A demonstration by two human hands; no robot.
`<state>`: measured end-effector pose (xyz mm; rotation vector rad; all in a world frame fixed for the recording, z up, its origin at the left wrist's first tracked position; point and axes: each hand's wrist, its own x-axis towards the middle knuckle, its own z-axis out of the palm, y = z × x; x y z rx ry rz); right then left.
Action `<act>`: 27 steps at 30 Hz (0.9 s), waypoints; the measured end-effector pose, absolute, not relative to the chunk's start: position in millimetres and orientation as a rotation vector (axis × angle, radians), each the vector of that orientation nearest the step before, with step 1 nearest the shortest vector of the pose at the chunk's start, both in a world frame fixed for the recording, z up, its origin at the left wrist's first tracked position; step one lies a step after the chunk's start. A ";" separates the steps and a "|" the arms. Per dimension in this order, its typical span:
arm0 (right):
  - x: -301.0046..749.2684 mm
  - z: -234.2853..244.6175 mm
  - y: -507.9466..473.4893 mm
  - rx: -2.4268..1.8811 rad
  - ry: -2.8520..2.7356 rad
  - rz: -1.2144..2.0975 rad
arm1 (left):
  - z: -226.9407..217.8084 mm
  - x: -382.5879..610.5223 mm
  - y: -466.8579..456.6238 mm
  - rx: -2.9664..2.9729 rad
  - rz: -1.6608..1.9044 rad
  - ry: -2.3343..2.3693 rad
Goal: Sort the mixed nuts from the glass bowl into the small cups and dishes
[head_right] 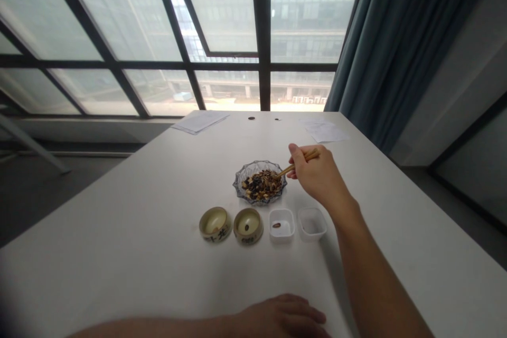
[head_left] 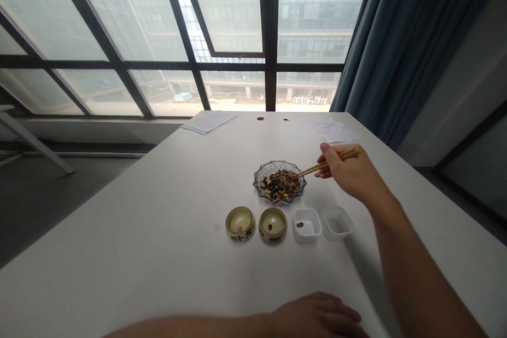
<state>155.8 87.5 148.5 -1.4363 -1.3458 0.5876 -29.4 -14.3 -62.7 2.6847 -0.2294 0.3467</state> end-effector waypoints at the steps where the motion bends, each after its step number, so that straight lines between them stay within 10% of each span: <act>1: 157.1 147.5 88.1 -1.430 -1.340 0.591 | -60.5 -30.1 -14.5 2.707 0.351 -0.226; 27: 160.2 124.5 107.9 -1.385 -1.449 0.585 | -37.6 -30.4 -18.8 2.624 0.211 -0.173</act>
